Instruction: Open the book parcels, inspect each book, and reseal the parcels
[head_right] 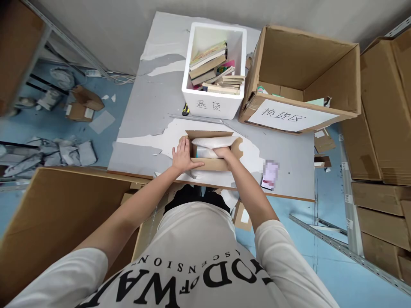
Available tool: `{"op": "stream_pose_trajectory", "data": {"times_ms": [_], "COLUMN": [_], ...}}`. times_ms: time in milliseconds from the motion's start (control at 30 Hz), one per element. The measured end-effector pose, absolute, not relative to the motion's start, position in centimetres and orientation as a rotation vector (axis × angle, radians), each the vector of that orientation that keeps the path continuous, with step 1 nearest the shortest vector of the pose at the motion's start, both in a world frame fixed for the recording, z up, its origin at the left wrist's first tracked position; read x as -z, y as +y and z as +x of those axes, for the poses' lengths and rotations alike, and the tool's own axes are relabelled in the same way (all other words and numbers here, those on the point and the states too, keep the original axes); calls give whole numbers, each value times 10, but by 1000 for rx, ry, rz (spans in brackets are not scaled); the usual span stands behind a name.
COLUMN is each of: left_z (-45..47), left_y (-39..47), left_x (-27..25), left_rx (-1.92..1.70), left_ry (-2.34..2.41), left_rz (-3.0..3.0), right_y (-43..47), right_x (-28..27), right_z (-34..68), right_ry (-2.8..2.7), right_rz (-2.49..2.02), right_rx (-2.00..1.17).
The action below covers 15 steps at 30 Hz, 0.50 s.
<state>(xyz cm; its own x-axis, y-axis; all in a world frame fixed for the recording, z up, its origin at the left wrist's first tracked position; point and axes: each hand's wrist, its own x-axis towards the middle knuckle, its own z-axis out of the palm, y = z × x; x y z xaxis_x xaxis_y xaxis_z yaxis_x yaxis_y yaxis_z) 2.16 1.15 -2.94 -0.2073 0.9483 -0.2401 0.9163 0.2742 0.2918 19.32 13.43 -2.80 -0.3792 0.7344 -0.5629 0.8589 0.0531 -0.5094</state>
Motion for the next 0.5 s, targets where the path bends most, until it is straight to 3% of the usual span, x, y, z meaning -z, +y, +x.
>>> {"op": "stream_pose_trajectory", "data": {"times_ms": [233,400,500], "left_z": [6,-9,-5], "left_y": [17,19,11], "left_x": [18,1,-25], "left_rx": [-264,-451,-773], "left_ry": [2040,1923,1988], "left_rz": [1546,1443,1493], "right_y": [120,107,100], "right_x": [-31,-67,-83], "right_z": [229,244,250], "right_ry": [1930,1971,2049], "right_rz": [1806,1826,1771], "right_rx": [1996,2207,2282]}}
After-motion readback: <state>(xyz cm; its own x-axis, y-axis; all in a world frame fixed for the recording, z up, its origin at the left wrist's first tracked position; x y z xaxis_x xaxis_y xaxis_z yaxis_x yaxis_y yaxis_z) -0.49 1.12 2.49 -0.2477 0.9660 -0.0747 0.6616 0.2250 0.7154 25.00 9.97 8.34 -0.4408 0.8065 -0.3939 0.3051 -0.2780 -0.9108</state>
